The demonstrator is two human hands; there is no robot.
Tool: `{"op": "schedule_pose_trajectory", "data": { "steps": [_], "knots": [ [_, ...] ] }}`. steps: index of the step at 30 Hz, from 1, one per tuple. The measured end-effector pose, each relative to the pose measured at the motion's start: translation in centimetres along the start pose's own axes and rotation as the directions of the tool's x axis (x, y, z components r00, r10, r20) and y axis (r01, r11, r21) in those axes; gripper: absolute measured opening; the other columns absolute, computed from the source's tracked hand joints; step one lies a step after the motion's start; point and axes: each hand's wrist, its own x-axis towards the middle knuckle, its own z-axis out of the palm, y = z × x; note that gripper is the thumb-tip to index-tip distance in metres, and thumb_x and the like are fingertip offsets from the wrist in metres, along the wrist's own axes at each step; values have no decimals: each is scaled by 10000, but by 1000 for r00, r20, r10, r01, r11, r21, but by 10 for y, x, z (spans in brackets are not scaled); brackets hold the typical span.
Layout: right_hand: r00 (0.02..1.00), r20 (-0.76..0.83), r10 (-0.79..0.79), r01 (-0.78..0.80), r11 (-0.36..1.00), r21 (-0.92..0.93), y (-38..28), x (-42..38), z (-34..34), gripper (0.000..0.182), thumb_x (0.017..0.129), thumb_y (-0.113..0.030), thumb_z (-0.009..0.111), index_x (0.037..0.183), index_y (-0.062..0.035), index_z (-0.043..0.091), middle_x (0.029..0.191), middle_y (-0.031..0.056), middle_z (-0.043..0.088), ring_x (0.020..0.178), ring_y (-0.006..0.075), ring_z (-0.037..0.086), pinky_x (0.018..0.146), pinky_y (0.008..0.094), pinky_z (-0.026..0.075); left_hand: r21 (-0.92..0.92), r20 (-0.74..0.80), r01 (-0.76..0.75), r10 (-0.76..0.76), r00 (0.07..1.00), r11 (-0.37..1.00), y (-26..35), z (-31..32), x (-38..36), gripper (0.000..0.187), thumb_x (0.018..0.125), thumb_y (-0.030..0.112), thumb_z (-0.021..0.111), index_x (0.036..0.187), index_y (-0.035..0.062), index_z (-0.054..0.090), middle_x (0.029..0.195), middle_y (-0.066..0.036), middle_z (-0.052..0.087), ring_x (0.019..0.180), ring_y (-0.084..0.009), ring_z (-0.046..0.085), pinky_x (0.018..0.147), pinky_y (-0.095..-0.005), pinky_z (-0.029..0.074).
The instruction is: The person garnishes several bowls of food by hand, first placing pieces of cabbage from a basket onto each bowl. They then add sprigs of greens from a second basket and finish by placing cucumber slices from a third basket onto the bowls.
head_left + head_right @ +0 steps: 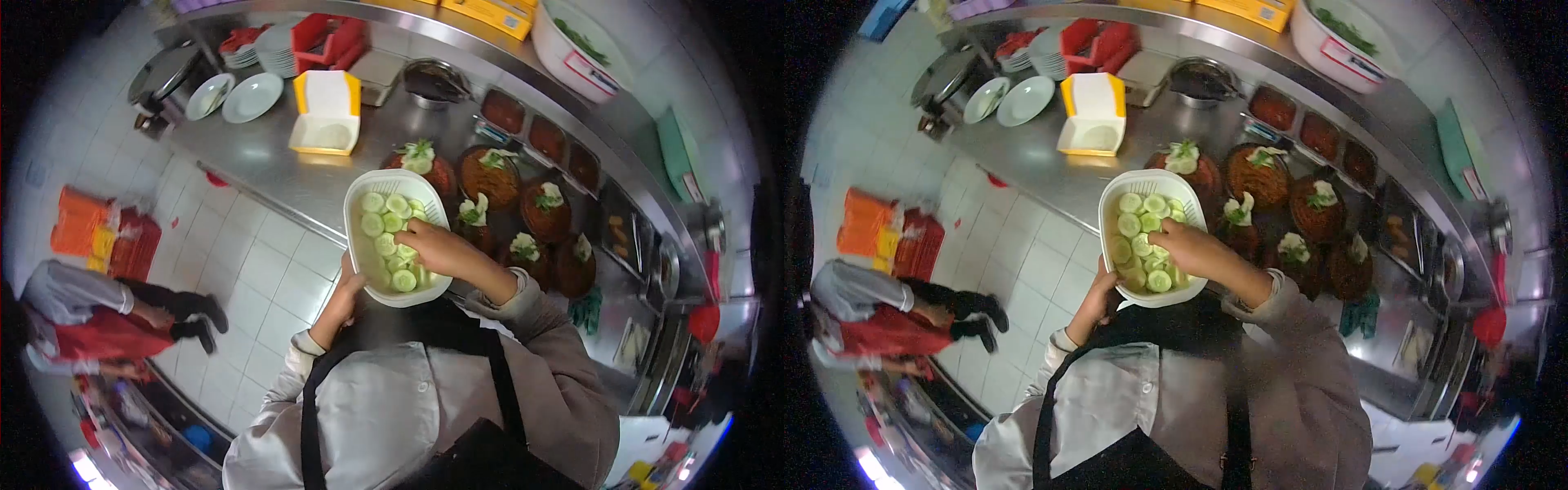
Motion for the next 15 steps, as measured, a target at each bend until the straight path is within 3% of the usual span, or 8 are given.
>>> {"op": "schedule_pose_trajectory", "data": {
  "steps": [2,4,6,7,10,12,14,15],
  "knots": [
    [999,-28,43,-41,997,70,8,-13,-8,462,721,-43,705,1147,-86,531,1006,149,537,968,336,562,813,402,463,-111,22,26,-24,999,994,2,10,10,761,807,247,461,1459,-2,157,1468,-158,251,1390,-280,186,1132,-366,160],
    [995,-56,80,-72,989,130,16,-28,-23,457,732,-34,699,1148,-86,517,1031,150,546,962,330,572,799,398,466,-102,80,27,-19,997,994,-3,13,22,751,815,250,467,1457,3,167,1461,-156,267,1380,-279,211,1127,-365,173],
    [988,-29,152,-132,926,355,18,-40,-42,451,762,-23,681,1167,-84,493,1110,148,555,953,295,604,768,385,481,-103,100,28,-17,995,994,2,24,30,741,822,254,474,1455,7,176,1454,-153,283,1370,-278,235,1122,-364,186],
    [979,13,204,-194,906,375,23,-44,-50,481,779,-16,670,1213,-84,473,1139,141,569,948,232,620,739,362,493,-124,119,71,-56,991,990,6,29,34,737,826,256,489,1453,15,186,1449,-151,294,1361,-276,253,1117,-361,198],
    [987,-98,125,-58,857,512,66,-55,-42,545,776,-9,668,1272,-91,457,1083,128,587,919,195,617,725,347,499,-229,132,143,-115,985,963,19,52,45,726,825,235,519,1450,32,211,1436,-145,326,1349,-270,278,1108,-350,219],
    [990,-112,91,-25,873,487,67,-60,-57,596,788,15,641,1331,-99,424,1021,115,606,885,172,609,720,338,501,-147,134,118,-99,986,982,16,58,56,728,822,218,519,1455,35,210,1440,-143,325,1352,-271,276,1106,-352,226],
    [970,0,242,-216,863,456,55,-65,-80,568,802,42,602,1328,-94,434,981,116,614,857,183,614,726,341,502,-179,136,134,-111,984,975,16,67,61,739,822,215,513,1463,31,195,1450,-143,312,1357,-269,270,1107,-356,228],
    [962,-76,261,-208,886,415,63,-66,-78,516,814,52,579,1299,-86,471,947,116,622,845,193,622,728,337,501,-165,155,102,-77,985,981,11,69,65,744,825,218,514,1465,27,187,1453,-142,306,1360,-268,265,1108,-357,227]
  ]
}}
